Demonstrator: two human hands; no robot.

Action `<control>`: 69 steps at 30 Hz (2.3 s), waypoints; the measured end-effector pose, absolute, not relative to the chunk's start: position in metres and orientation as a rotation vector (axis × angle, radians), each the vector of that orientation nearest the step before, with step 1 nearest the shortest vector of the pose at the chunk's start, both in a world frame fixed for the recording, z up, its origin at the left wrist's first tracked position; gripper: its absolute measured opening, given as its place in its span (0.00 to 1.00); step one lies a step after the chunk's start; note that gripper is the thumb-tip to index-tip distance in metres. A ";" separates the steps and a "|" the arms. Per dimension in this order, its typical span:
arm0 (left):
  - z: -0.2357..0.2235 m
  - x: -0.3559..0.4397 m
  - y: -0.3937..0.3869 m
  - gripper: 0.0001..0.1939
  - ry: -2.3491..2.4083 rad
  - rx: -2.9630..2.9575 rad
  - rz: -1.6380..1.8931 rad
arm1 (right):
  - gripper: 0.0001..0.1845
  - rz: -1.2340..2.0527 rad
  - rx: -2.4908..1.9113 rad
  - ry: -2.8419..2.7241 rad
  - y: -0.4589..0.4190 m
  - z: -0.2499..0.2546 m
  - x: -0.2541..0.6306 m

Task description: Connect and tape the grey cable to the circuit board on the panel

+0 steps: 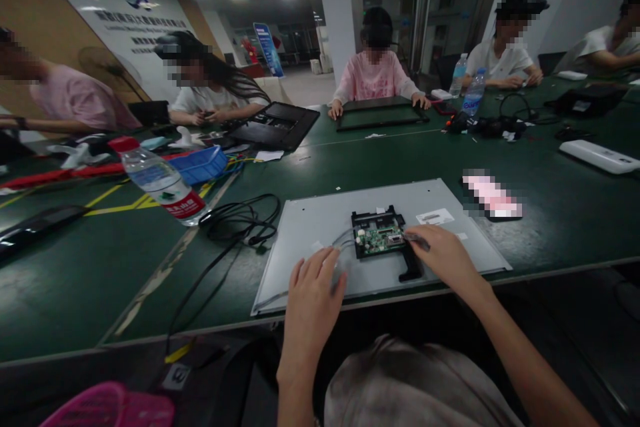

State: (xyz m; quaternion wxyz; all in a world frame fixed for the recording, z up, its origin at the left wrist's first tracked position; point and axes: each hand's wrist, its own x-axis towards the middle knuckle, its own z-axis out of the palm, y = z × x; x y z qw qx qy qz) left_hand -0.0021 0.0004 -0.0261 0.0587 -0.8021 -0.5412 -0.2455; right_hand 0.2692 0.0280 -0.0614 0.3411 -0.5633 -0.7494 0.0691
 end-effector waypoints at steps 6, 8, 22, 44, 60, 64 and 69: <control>-0.030 -0.007 0.007 0.15 -1.569 -2.362 -0.636 | 0.14 0.018 -1.544 -1.910 0.030 -0.066 0.278; -0.029 -0.013 0.011 0.15 -1.539 -2.286 -0.709 | 0.14 -0.049 -1.548 -1.860 0.030 -0.069 0.289; -0.033 -0.012 0.018 0.13 -1.687 -2.167 -0.909 | 0.19 0.017 -1.498 -1.733 0.024 -0.082 0.318; -0.054 0.063 0.042 0.22 -1.628 -2.587 -0.751 | 0.16 0.148 -1.443 -2.172 0.087 -0.019 0.262; -0.051 0.064 0.042 0.20 -1.642 -2.592 -0.737 | 0.14 -0.053 -1.702 -2.244 0.108 -0.002 0.266; -0.050 0.065 0.041 0.20 -1.654 -2.594 -0.723 | 0.14 -0.128 -1.728 -2.214 0.095 -0.011 0.290; -0.049 0.064 0.041 0.20 -1.656 -2.593 -0.712 | 0.13 0.061 -1.734 -2.340 0.090 -0.030 0.308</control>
